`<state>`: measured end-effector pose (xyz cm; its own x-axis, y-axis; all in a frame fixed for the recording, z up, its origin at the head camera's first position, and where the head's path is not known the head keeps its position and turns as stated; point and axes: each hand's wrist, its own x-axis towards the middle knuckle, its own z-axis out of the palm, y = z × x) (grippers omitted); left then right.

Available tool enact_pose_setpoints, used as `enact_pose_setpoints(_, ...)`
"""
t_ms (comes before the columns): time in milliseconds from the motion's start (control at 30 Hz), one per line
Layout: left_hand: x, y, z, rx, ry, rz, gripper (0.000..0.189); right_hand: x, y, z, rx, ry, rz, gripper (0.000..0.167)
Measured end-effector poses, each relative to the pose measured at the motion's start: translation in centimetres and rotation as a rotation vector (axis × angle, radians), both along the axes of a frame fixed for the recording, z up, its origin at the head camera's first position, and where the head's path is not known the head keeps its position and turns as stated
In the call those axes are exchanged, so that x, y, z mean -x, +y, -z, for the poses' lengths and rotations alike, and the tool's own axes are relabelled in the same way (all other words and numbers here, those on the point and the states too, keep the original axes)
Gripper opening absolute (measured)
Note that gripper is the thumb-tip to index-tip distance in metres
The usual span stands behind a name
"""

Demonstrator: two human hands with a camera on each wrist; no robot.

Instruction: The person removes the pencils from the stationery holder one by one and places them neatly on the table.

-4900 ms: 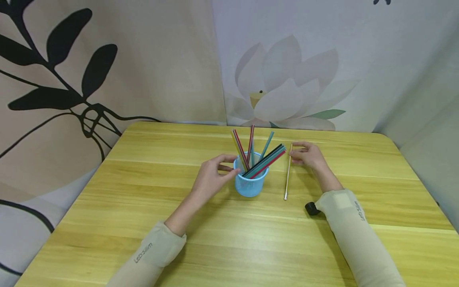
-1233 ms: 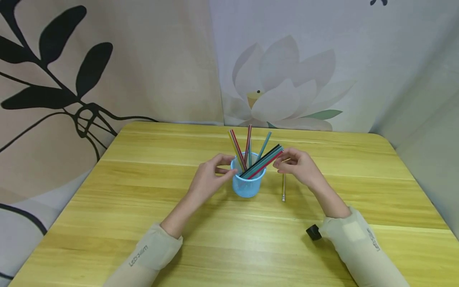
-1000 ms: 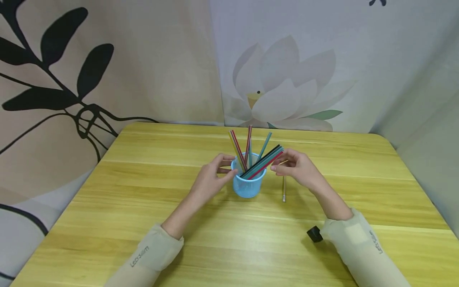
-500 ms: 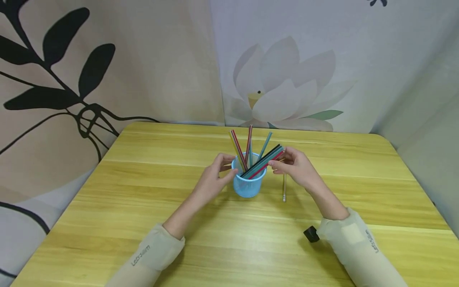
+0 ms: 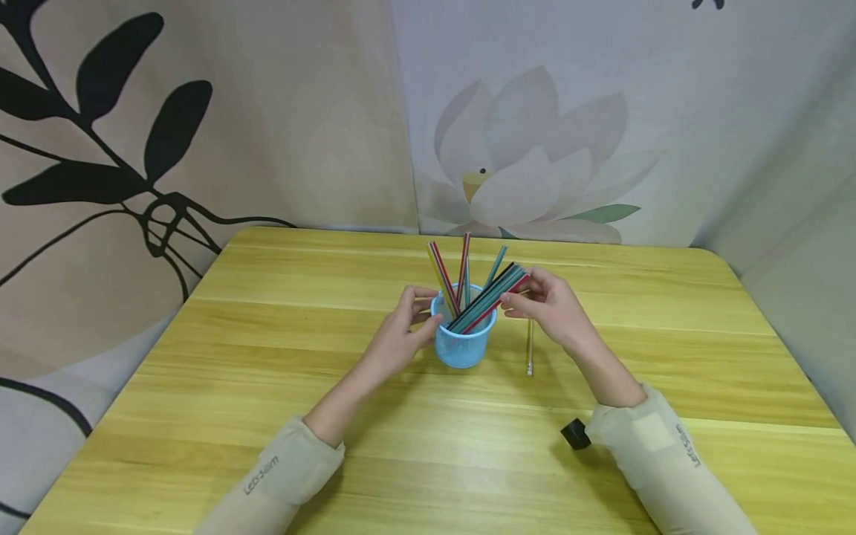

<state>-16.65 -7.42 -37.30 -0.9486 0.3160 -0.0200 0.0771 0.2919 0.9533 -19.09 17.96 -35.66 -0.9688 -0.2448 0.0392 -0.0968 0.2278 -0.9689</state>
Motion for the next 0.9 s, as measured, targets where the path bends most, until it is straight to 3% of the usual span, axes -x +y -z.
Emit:
enact_pose_setpoints(400,0.1,0.0,0.0,-0.024,-0.023,0.007,0.039,0.0,0.5,-1.0,0.07,0.037,0.085,0.034)
enact_pose_setpoints(600,0.0,0.0,-0.2,-0.027,-0.021,0.007,0.04,0.0,0.9,-1.3,0.157,0.059,0.11,0.025)
enact_pose_setpoints(900,-0.1,-0.1,-0.5,0.033,0.015,0.013,0.056,-0.1,1.3,-1.8,0.265,0.094,0.13,0.026)
